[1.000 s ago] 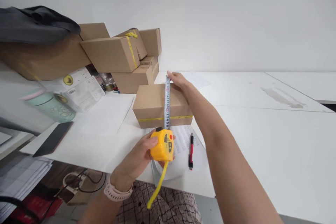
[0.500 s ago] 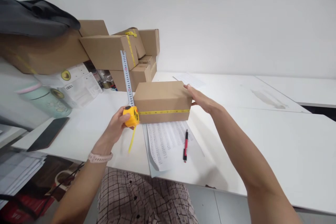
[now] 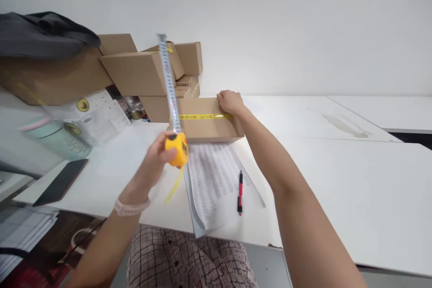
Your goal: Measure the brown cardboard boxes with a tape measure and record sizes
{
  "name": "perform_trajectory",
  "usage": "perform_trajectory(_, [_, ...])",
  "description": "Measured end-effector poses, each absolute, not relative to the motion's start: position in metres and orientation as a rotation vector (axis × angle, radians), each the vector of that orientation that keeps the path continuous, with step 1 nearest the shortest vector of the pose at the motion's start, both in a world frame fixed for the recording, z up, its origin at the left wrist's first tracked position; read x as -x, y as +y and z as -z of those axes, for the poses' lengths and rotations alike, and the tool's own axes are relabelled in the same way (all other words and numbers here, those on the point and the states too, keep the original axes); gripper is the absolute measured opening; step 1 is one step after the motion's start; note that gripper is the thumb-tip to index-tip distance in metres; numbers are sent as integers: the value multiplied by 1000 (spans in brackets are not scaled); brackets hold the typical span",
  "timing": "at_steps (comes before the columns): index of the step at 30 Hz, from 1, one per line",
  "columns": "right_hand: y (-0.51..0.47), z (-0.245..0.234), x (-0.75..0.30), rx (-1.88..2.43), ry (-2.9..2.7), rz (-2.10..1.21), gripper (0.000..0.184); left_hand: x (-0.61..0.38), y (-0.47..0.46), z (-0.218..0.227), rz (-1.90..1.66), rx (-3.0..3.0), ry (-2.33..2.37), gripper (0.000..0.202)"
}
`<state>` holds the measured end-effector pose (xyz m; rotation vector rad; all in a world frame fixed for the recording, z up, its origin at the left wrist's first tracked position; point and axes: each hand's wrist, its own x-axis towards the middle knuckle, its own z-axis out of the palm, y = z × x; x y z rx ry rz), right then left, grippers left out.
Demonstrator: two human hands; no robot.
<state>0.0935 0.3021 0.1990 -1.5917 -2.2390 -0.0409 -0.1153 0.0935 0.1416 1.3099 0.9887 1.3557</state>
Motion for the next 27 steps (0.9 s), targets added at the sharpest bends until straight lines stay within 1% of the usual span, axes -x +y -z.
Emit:
perform_trajectory(2, [307,-197,-87,1612,-2164,-50,48,98,79,-120,-1180,-1266,898,49])
perform_trajectory(4, [311,-195,-84,1610,-2106,-104,56,83,68,-98,-1075,-1182,840,49])
perform_trajectory(7, [313,-192,-84,1582,-2054,-171,70,71,59,-73,-1036,-1074,779,52])
perform_trajectory(9, [313,-190,-85,1562,-2034,-184,74,67,56,-64,-1035,-1034,756,53])
perform_trajectory(14, [313,-187,-81,1543,-2014,-138,74,61,47,-56,-1002,-1008,762,54])
perform_trajectory(20, [313,-184,-75,1544,-1986,-41,59,51,42,-51,-999,-1035,861,58])
perform_trajectory(27, [308,-182,-75,1544,-1985,21,61,43,41,-34,-956,-1094,994,68])
